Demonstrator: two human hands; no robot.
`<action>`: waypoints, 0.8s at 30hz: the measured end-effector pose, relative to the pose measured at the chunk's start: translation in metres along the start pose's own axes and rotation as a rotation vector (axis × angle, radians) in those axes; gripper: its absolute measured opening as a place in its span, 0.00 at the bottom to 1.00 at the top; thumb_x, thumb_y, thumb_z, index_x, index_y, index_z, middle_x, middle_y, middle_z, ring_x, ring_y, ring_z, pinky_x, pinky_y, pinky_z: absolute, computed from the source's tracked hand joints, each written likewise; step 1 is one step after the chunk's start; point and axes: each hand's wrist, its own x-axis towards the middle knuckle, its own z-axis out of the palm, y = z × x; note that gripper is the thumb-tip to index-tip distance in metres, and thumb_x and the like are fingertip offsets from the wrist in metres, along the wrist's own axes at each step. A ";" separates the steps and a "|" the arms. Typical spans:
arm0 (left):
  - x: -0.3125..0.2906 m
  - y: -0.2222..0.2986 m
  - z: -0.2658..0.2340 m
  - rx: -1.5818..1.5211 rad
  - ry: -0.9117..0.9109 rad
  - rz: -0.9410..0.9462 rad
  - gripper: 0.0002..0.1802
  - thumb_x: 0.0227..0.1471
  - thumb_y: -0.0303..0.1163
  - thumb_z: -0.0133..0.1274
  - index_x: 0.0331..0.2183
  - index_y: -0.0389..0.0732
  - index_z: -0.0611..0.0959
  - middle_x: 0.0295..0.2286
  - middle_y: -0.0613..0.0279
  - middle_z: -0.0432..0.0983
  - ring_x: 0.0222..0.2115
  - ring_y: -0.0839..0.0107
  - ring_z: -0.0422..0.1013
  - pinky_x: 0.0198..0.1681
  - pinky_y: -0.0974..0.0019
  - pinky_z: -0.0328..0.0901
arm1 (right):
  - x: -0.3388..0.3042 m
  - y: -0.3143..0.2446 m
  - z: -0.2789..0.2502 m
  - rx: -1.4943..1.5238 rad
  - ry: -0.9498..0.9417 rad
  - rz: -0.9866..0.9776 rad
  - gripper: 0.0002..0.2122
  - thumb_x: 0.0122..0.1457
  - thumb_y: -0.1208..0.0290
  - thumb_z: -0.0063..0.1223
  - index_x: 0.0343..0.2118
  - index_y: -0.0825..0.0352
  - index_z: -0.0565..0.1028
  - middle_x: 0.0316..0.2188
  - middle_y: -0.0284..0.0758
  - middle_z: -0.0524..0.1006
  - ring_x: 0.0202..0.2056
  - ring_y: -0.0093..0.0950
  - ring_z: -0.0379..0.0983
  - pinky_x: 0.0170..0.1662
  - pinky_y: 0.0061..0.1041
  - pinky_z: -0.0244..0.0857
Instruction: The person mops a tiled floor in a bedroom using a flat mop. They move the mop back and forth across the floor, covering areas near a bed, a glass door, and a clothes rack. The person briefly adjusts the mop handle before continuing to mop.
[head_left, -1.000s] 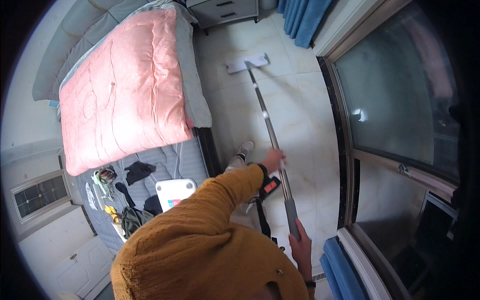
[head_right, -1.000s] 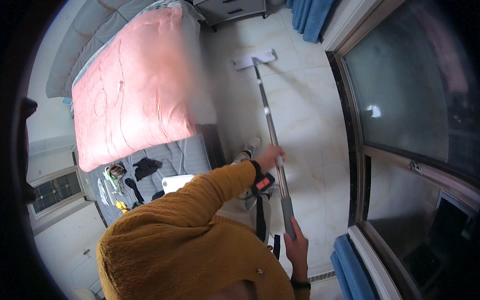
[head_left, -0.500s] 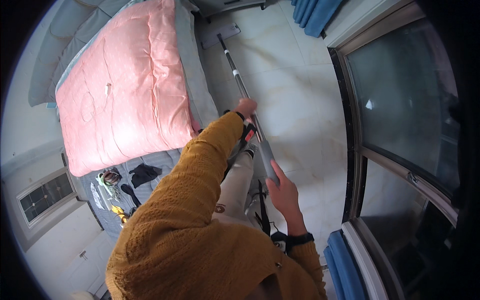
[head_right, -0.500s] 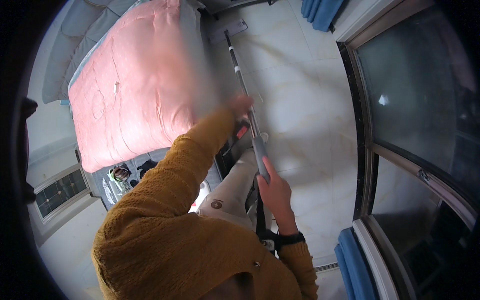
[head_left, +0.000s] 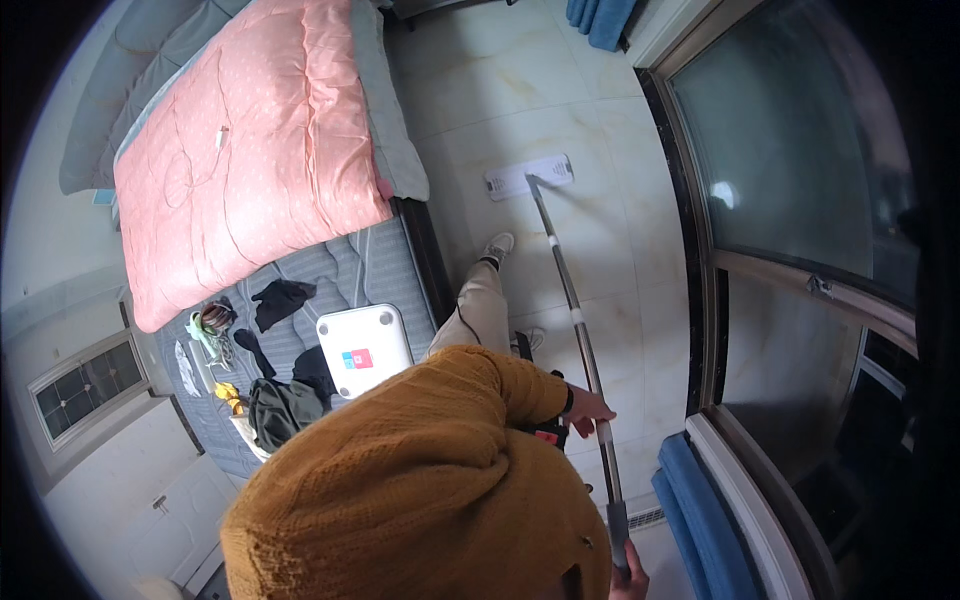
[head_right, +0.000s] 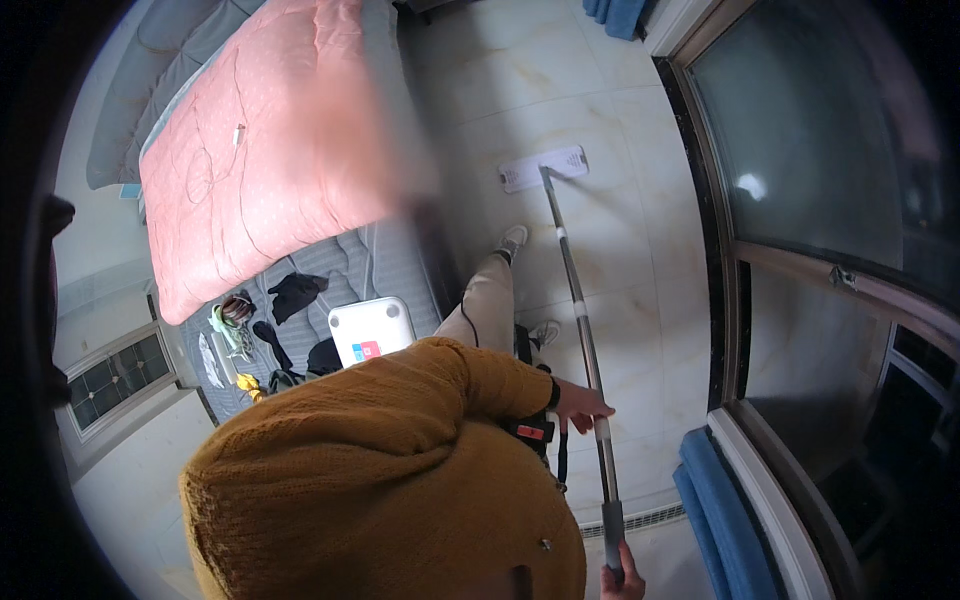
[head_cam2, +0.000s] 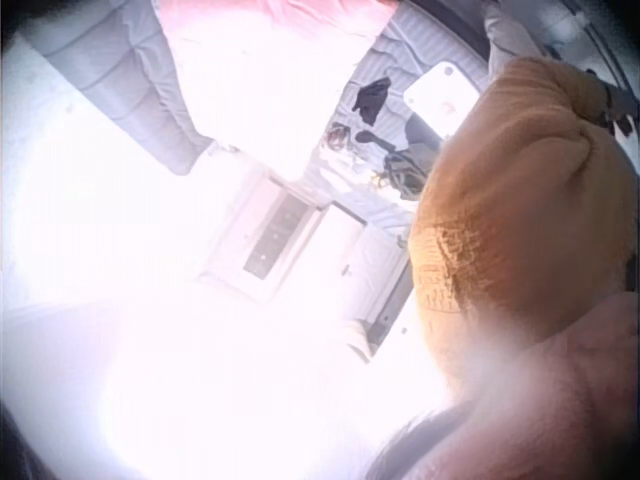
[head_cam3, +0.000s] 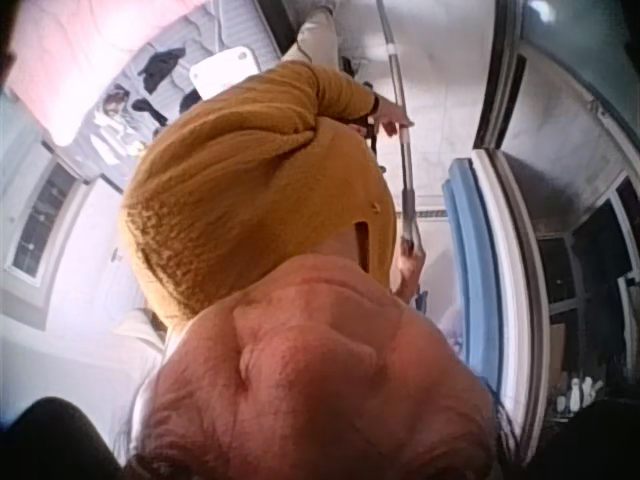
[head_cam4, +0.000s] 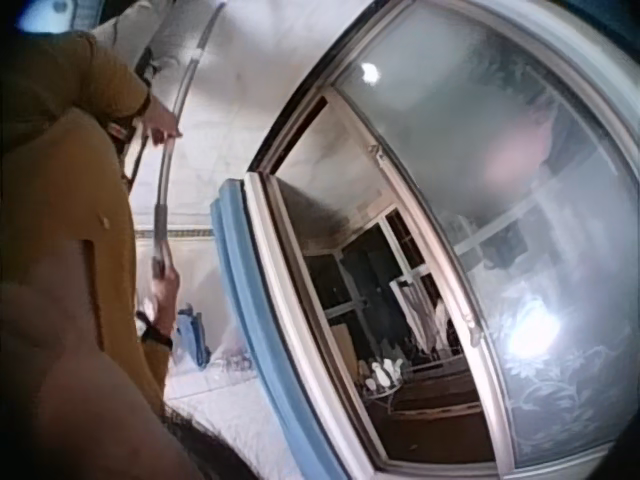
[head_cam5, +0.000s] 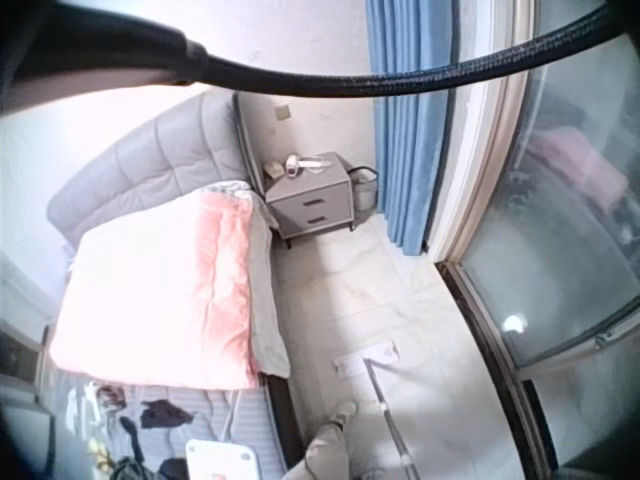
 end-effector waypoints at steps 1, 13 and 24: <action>0.007 -0.006 0.011 -0.057 -0.074 0.017 0.26 0.52 0.53 0.41 0.35 0.37 0.70 0.31 0.56 0.70 0.36 0.63 0.70 0.38 0.43 0.66 | -0.015 0.018 0.002 -0.001 0.030 -0.007 0.16 0.53 0.68 0.50 0.42 0.73 0.71 0.21 0.34 0.72 0.25 0.24 0.67 0.29 0.26 0.62; -0.034 -0.001 -0.167 0.592 1.036 0.820 0.02 0.43 0.27 0.50 0.24 0.39 0.75 0.18 0.59 0.70 0.17 0.74 0.67 0.17 0.68 0.62 | 0.137 -0.129 0.042 0.140 -0.050 -0.358 0.25 0.47 0.75 0.49 0.52 0.58 0.64 0.30 0.45 0.74 0.26 0.38 0.73 0.31 0.29 0.65; -0.209 0.053 -0.528 -0.524 1.294 0.385 0.09 0.47 0.28 0.45 0.22 0.38 0.78 0.20 0.61 0.74 0.20 0.66 0.72 0.20 0.63 0.65 | 0.302 -0.460 0.114 0.107 -0.035 -0.806 0.24 0.50 0.66 0.49 0.53 0.51 0.62 0.26 0.42 0.75 0.28 0.44 0.71 0.33 0.36 0.65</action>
